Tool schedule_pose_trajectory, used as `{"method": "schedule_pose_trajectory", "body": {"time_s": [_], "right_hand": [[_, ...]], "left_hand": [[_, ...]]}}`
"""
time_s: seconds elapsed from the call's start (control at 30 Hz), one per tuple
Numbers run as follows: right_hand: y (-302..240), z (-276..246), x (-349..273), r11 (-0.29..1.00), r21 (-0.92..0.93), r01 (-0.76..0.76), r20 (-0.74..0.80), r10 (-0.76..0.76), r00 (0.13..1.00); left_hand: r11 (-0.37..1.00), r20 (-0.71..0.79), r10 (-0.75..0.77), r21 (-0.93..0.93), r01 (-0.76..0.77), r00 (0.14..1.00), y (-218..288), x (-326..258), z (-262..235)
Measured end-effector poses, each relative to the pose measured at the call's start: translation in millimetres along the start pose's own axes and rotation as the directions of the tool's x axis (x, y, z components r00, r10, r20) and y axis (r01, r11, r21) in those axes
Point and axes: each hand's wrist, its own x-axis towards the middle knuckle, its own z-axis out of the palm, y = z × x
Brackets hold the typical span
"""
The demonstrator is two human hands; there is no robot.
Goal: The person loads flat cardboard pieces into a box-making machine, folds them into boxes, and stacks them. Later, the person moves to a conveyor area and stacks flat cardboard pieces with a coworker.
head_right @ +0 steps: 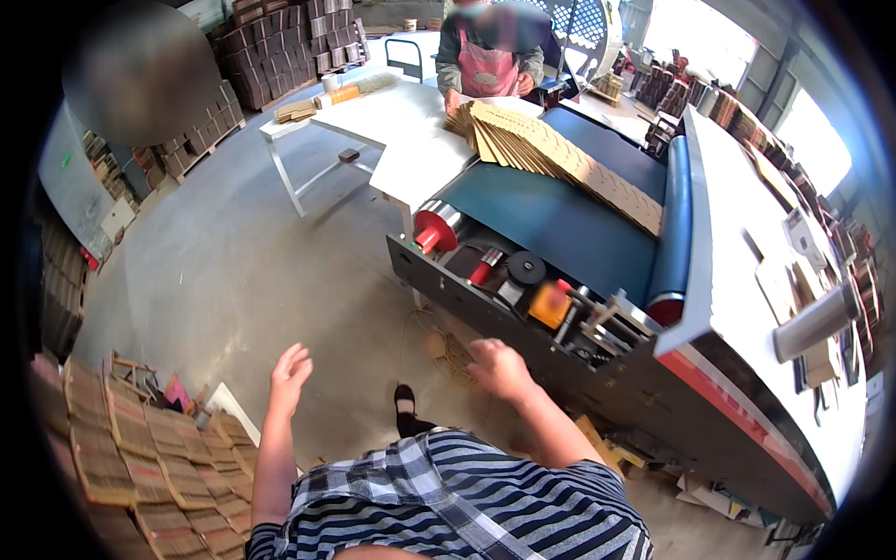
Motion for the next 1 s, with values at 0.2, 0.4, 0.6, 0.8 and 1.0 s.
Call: {"method": "schedule_pose_trajectory", "body": {"time_s": [0.2,0.4,0.6,0.8,1.0], "right_hand": [[38.2,13.1,196.7,0.993,0.085,-0.081,-0.376,0.107,0.921],[81.9,9.2,355.5,0.956,0.024,-0.291,-0.58,0.25,0.775],[139.3,14.1,427.9,0.661,-0.166,-0.732,-0.588,0.529,0.611],[126.3,20.3,449.0,0.463,-0.28,-0.841,-0.522,0.662,0.538],[126.0,33.4,465.1,0.386,-0.1,-0.917,-0.622,0.695,0.36]], "left_hand": [[0.832,0.428,0.012,0.497,-0.246,0.904,42.1,154.5,10.6],[0.93,0.355,-0.07,0.361,-0.068,0.932,22.2,277.0,-25.2],[0.976,0.485,-0.174,0.203,0.083,0.857,34.0,417.9,36.8],[0.987,0.738,-0.079,0.154,-0.053,0.67,40.1,578.0,104.9],[0.878,0.939,0.032,0.137,-0.458,0.343,29.4,706.7,190.2]]}}
